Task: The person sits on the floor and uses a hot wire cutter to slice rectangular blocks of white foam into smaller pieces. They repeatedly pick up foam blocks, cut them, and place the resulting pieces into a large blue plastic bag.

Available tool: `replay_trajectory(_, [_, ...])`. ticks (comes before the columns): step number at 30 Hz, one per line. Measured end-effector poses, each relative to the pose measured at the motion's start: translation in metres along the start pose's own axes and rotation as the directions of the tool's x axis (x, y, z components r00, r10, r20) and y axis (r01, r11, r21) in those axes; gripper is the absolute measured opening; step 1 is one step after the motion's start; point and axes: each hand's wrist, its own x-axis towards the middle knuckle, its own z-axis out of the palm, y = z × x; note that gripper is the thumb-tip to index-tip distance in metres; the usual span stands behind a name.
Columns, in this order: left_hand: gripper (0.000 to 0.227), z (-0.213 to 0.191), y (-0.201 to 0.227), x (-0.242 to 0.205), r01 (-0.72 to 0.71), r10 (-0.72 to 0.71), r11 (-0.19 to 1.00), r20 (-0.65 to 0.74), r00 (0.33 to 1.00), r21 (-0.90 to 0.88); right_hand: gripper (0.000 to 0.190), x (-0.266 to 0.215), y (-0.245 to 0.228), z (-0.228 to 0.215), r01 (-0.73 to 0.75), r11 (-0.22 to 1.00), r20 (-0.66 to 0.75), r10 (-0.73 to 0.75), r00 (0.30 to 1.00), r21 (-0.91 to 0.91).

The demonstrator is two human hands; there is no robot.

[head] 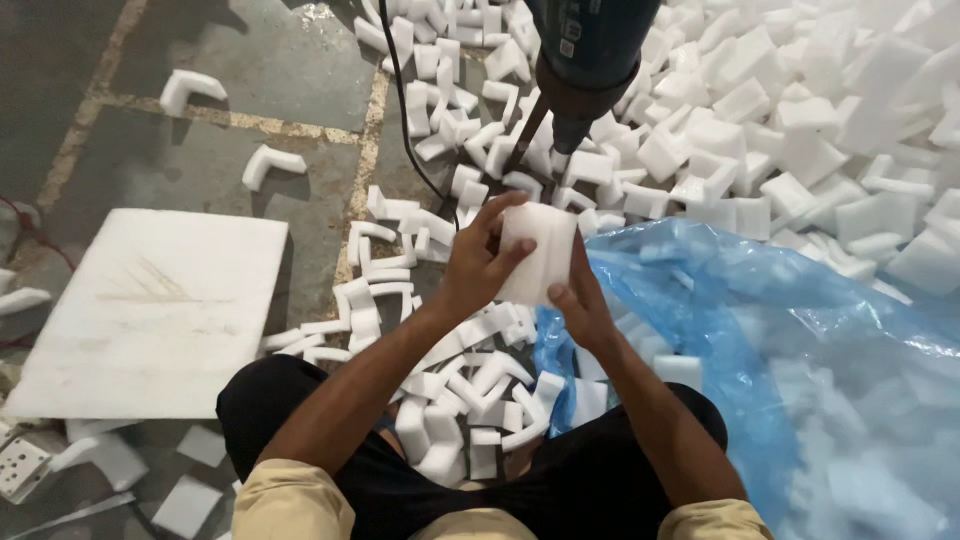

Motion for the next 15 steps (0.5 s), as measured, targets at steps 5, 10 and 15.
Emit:
replay_trajectory(5, [0.046, 0.009, 0.003, 0.039, 0.054, -0.063, 0.996, -0.125, 0.99, -0.074, 0.072, 0.032, 0.03, -0.004, -0.192, 0.747, -0.067, 0.302, 0.951, 0.636])
replay_trajectory(10, [0.043, 0.002, -0.012, 0.102, 0.046, -0.048, 0.999, -0.211, 0.976, -0.015, 0.073, 0.089, 0.039, -0.019, -0.188, 0.635, -0.014, 0.299, 0.954, 0.75])
replay_trajectory(15, [0.04, -0.002, -0.025, 0.138, -0.042, 0.026, 0.997, -0.241, 0.97, -0.061, 0.085, 0.12, 0.052, -0.022, -0.139, 0.69, -0.026, 0.223, 0.974, 0.71])
